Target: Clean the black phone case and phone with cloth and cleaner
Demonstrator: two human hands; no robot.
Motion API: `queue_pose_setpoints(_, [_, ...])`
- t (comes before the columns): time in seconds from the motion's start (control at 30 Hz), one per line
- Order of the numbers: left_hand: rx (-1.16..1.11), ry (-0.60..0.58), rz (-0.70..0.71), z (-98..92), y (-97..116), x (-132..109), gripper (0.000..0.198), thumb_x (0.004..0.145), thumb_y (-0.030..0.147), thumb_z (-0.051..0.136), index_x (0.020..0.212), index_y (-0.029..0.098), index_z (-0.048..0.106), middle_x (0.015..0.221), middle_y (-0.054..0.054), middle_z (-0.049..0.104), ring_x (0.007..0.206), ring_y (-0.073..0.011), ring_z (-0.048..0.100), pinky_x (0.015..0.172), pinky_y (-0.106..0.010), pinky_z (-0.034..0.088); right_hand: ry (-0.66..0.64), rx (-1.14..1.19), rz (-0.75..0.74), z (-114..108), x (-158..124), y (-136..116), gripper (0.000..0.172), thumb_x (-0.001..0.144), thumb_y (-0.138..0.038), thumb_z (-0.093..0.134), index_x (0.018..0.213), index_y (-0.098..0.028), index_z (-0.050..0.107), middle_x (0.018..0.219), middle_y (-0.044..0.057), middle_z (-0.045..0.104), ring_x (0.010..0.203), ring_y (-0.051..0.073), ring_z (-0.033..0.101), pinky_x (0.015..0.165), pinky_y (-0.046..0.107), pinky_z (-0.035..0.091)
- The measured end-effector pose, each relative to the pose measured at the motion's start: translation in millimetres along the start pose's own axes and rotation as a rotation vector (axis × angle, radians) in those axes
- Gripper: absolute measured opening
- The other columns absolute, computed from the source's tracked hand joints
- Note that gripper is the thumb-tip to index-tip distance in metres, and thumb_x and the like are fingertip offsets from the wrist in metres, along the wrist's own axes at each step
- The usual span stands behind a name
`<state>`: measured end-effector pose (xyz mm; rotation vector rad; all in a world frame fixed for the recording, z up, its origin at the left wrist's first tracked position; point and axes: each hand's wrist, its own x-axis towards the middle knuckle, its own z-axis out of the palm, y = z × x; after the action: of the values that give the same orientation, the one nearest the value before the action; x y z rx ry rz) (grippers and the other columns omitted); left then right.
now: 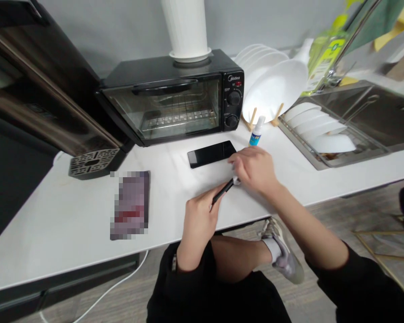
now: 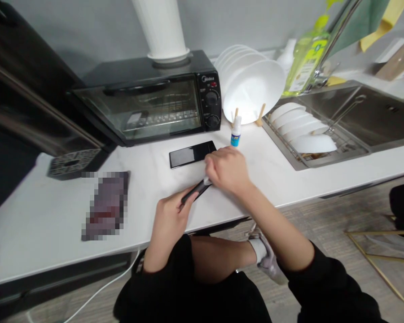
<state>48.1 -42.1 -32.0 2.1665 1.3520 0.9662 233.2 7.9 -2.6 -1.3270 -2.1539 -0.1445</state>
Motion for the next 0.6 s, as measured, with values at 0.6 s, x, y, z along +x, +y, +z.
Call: queue_pose_setpoints(0.6, [0.080,0.014,-0.113,0.7,0,2,0.028,0.096,0.018,0.053,0.075,0.017,0.072,0.066,-0.006,0.072,0.060,-0.0197,0.066,0.059,-0.028,0.047,-0.045,0.132,-0.268,7,-9,-39,0.038,0.107,-0.034,0.040,0.097,-0.017,0.072,0.095,0.008,0.073,0.094,0.024,0.061,0.097,0.040,0.040])
